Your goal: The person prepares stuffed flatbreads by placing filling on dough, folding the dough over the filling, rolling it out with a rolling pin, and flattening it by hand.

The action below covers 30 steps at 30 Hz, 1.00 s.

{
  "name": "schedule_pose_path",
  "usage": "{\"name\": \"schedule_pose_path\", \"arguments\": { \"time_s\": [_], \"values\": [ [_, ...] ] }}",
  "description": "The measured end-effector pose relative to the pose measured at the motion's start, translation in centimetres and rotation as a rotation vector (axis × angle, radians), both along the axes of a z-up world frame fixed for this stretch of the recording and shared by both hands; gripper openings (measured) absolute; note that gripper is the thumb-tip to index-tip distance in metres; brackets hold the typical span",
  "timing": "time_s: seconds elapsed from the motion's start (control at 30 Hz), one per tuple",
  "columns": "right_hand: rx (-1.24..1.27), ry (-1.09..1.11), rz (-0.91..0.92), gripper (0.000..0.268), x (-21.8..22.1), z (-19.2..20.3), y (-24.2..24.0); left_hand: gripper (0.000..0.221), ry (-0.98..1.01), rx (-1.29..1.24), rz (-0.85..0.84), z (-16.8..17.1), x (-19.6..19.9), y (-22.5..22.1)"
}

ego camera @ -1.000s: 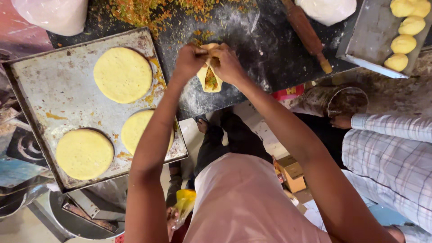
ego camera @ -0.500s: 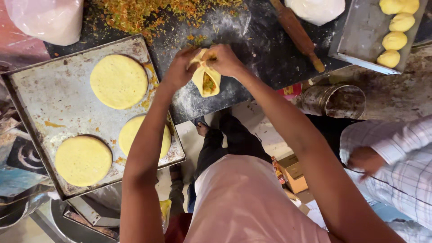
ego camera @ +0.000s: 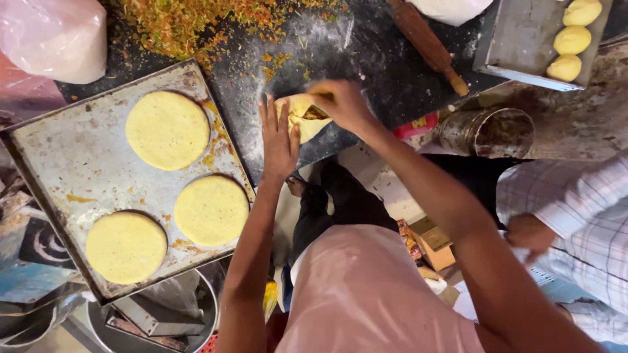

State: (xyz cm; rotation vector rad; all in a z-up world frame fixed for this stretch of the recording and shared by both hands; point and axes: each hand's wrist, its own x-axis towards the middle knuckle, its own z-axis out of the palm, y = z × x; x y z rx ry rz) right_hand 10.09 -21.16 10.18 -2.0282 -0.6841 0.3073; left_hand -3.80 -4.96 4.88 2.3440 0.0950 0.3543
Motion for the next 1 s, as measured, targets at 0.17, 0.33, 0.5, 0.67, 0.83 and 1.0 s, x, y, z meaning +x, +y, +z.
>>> {"name": "schedule_pose_path", "arguments": {
  "time_s": [0.17,0.33,0.5,0.67,0.83,1.0],
  "values": [
    [-0.126,0.044,-0.120,0.028,-2.5,-4.0,-1.6,0.051,0.027,-0.053,-0.007,-0.3,0.1,0.1],
    [-0.217,0.099,-0.075,0.021,-1.2,-5.4,-1.3,0.050,-0.002,0.020,0.010,-0.3,-0.3,-0.3],
    [-0.044,0.045,0.065,0.030,3.4,-0.4,-1.0,0.051,-0.018,0.145,0.017,-0.7,0.1,0.2],
    [0.003,-0.115,0.064,0.049,4.1,0.2,-0.6,0.058,0.068,0.269,-0.110,-0.3,0.8,1.2],
    [-0.100,0.004,-0.017,0.033,0.5,-4.9,-2.0,0.063,0.083,0.332,-0.303,0.7,1.8,2.7],
    [-0.051,-0.243,-0.019,0.028,-2.9,-4.8,-0.9,0.061,0.102,0.335,-0.389,1.4,2.8,3.3]
  ]
}}
